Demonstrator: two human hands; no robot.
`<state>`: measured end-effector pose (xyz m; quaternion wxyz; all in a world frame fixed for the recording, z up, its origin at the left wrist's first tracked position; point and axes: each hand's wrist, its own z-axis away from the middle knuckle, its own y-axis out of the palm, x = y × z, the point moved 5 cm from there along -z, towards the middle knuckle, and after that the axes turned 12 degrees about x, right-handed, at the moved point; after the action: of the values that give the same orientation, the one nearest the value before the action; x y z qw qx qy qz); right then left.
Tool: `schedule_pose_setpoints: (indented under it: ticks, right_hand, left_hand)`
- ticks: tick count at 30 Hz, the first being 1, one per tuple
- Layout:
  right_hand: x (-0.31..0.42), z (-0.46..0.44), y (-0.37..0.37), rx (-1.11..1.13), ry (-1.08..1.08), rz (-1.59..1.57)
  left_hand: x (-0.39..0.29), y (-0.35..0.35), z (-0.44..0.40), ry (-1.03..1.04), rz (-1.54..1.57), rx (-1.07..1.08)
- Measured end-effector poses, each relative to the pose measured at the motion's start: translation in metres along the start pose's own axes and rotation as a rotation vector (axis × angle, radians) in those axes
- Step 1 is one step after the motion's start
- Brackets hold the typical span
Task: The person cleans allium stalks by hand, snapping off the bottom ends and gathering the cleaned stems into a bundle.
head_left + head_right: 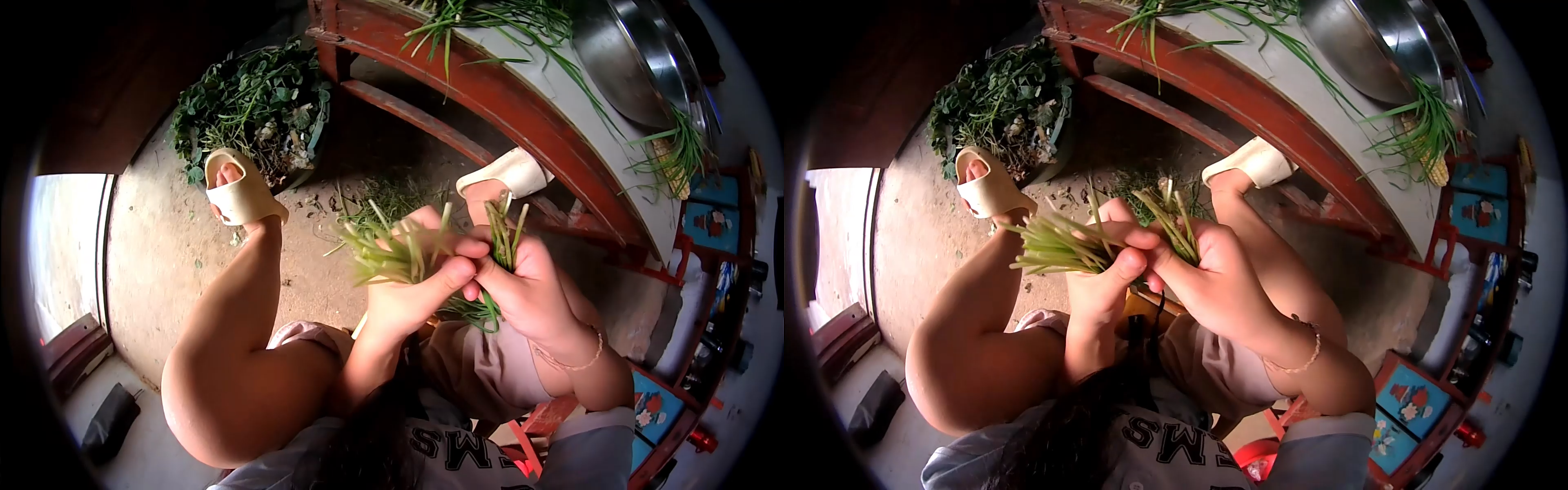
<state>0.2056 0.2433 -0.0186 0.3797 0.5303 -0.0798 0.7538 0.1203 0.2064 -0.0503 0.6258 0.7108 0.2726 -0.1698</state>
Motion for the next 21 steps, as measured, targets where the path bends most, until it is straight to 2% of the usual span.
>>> schedule_pose_setpoints:
  ticks: [5,11,15,17,20,21]
  right_hand:
    - [-0.001,0.0,-0.001,0.03,-0.011,-0.053]
    - [-0.001,0.0,0.0,0.049,-0.031,-0.017]
    - [-0.005,0.0,-0.002,0.05,-0.034,-0.04]
    - [-0.004,-0.001,-0.003,0.051,-0.038,-0.052]
    - [-0.002,-0.002,-0.003,0.064,-0.03,-0.014]
    - [-0.002,-0.003,-0.002,0.09,-0.015,0.026]
  left_hand:
    - [-0.004,0.003,-0.004,0.035,-0.047,0.027]
    - [-0.014,0.006,-0.005,-0.024,-0.366,-0.031]
    - [-0.013,0.004,-0.004,-0.009,-0.392,-0.028]
    - [-0.014,0.002,-0.003,-0.017,-0.552,-0.03]
    - [-0.016,0.003,-0.002,0.095,-0.401,-0.091]
    - [-0.016,0.0,-0.001,0.22,-0.206,-0.1]
